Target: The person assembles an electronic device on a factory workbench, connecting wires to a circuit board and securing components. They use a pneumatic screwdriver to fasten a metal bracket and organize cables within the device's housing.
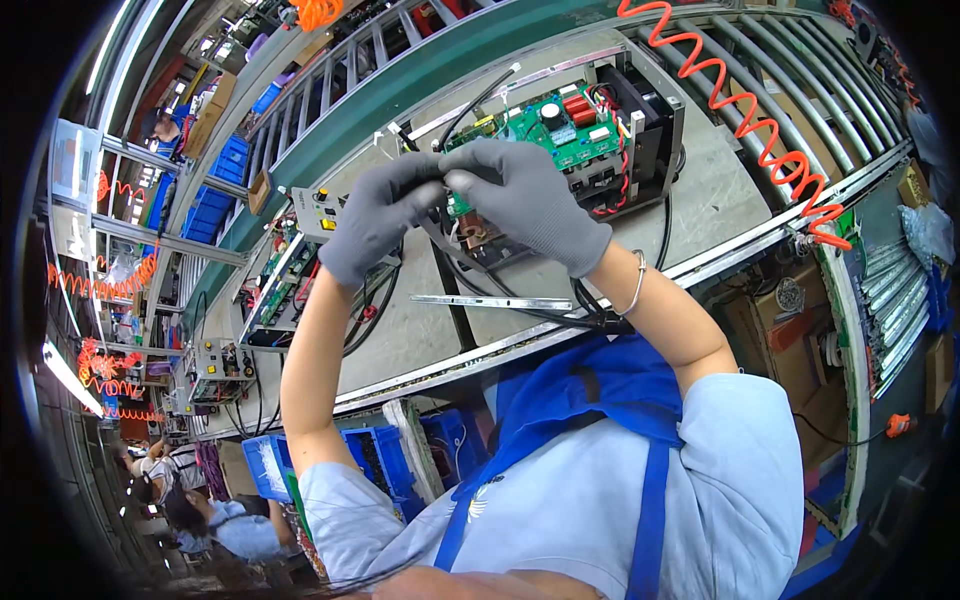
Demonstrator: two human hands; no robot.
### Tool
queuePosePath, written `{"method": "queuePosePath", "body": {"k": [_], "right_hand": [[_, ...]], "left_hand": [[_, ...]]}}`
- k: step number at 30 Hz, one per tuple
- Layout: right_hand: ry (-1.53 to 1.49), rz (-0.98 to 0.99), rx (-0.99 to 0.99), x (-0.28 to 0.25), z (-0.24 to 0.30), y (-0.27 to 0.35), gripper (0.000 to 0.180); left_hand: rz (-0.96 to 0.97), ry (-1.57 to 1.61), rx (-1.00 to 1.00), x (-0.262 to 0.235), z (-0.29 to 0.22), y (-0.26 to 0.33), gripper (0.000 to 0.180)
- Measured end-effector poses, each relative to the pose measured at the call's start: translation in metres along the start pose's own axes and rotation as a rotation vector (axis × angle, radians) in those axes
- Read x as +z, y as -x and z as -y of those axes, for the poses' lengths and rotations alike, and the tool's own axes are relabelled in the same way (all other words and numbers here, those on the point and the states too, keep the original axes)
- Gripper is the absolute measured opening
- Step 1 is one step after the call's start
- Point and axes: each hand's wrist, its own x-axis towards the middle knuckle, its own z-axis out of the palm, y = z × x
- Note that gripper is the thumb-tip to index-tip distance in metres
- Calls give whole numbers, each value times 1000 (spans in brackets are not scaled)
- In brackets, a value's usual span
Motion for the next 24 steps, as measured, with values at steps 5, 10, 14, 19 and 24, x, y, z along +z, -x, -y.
{"method": "queuePosePath", "body": {"k": [5,10,14,19,24], "right_hand": [[-135,34,74,-13,-8,-2,27],[40,-5,2,-12,-6,-6,25],[204,-61,-64,-12,-17,-13,25],[317,-109,-166,-5,-24,-14,24],[377,-159,-320,-8,-29,-12,21]], "left_hand": [[-123,43,-50,8,-5,-15,19],[-154,-47,-1,12,-2,-14,20],[-169,-59,-23,11,-8,-17,22],[-180,-126,-17,8,-8,-18,23],[-158,-320,-85,-5,-11,-22,18]]}}
